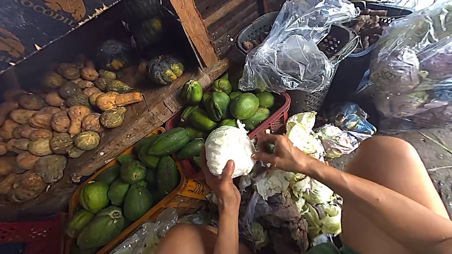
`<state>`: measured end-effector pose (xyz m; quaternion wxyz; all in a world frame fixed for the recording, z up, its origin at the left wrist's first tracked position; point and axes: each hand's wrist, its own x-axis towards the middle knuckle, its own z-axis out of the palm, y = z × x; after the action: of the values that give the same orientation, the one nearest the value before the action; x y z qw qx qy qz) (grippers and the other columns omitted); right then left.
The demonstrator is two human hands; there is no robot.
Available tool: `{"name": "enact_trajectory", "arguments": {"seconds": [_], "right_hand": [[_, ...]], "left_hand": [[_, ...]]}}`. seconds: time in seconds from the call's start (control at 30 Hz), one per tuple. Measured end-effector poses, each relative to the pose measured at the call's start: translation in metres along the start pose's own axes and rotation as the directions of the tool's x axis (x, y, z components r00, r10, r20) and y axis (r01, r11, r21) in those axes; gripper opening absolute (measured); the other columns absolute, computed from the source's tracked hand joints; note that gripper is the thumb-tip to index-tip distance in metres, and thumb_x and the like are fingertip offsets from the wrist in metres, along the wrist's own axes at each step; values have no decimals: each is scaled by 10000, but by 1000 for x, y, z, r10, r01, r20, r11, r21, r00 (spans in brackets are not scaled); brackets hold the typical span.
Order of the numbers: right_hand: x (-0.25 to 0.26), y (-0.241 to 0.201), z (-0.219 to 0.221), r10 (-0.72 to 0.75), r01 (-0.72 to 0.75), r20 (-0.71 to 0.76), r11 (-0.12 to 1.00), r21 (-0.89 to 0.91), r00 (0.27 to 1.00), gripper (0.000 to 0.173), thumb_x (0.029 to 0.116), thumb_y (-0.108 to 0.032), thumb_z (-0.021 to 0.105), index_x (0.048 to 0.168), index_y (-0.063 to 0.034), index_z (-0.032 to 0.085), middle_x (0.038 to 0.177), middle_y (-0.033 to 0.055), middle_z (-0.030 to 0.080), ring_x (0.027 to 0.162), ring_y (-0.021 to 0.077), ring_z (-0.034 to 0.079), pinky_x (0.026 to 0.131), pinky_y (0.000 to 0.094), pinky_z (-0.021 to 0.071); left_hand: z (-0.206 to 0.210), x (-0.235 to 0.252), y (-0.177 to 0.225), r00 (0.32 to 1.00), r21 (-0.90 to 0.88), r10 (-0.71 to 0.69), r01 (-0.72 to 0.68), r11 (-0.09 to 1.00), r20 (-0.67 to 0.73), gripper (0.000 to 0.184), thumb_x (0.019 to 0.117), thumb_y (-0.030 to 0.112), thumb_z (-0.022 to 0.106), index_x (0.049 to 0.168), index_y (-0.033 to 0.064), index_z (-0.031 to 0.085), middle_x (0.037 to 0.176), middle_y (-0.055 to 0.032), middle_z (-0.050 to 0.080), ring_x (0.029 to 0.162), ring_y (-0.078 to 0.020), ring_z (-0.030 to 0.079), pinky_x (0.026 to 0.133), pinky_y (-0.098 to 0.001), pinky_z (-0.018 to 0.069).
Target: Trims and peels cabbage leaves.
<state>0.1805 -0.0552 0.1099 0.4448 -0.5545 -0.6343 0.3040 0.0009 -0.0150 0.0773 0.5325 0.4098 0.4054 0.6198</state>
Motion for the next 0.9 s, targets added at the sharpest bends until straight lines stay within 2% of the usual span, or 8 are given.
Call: {"name": "enact_trajectory", "arguments": {"seconds": [0.13,0.2,0.27,0.33,0.4,0.5,0.7,0.9], "right_hand": [[4,5,-11,93,-106,-88,983,-151,992,197,913,-154,658,973,33,678,829,150,676,757,248,649,730,455,517],[7,8,-13,181,-194,-73,948,-251,981,367,923,-254,729,1132,42,669,1021,220,700,940,349,687,857,537,530],[10,9,-13,323,-290,40,892,-346,945,714,910,-461,752,1378,25,518,1309,260,584,1129,401,633,950,575,506],[8,6,-7,382,-316,107,868,-383,918,840,949,-597,627,1489,3,394,1450,269,489,1171,410,624,945,580,515],[5,-4,2,394,-311,135,858,-410,909,713,1059,-579,373,1563,-75,354,1521,255,437,1169,418,632,930,592,512],[-3,-7,17,256,-203,79,890,-409,964,581,1105,-437,273,1583,-138,410,1445,239,532,1083,408,665,862,582,525],[-20,3,37,-64,103,144,954,-283,988,631,1048,-301,516,1591,-43,322,949,160,724,741,357,700,687,574,558],[-16,12,39,-132,164,116,929,-333,984,620,1026,-315,546,1572,-71,384,921,139,736,726,350,705,659,567,555]], "left_hand": [[2,-4,10,992,-86,-120,115,990,-46,826,841,236,627,1548,83,228,1258,-142,584,1027,-195,670,801,-386,614],[8,-9,22,967,-124,-242,231,965,-79,608,987,257,486,1533,112,263,1265,-170,581,1029,-265,670,793,-467,607],[15,-10,35,898,-214,-424,393,894,-121,495,1069,394,424,1495,144,379,1339,-211,564,1118,-382,635,831,-595,566],[17,-6,36,814,-301,-566,512,805,-129,560,1042,526,423,1483,182,425,1403,-208,543,1201,-430,594,866,-663,530],[17,-2,31,757,-378,-643,566,733,-114,612,1008,598,428,1488,219,424,1436,-188,528,1261,-432,556,900,-694,500],[18,4,24,719,-493,-690,572,655,-82,645,978,637,435,1487,241,421,1448,-163,520,1313,-412,519,940,-711,469],[22,4,28,759,-587,-642,471,658,-111,607,983,654,370,1421,245,464,1358,-101,578,1254,-307,571,921,-620,513],[24,2,27,765,-610,-640,473,635,-72,586,986,636,377,1396,230,480,1320,-98,597,1222,-293,591,907,-590,525]]}}
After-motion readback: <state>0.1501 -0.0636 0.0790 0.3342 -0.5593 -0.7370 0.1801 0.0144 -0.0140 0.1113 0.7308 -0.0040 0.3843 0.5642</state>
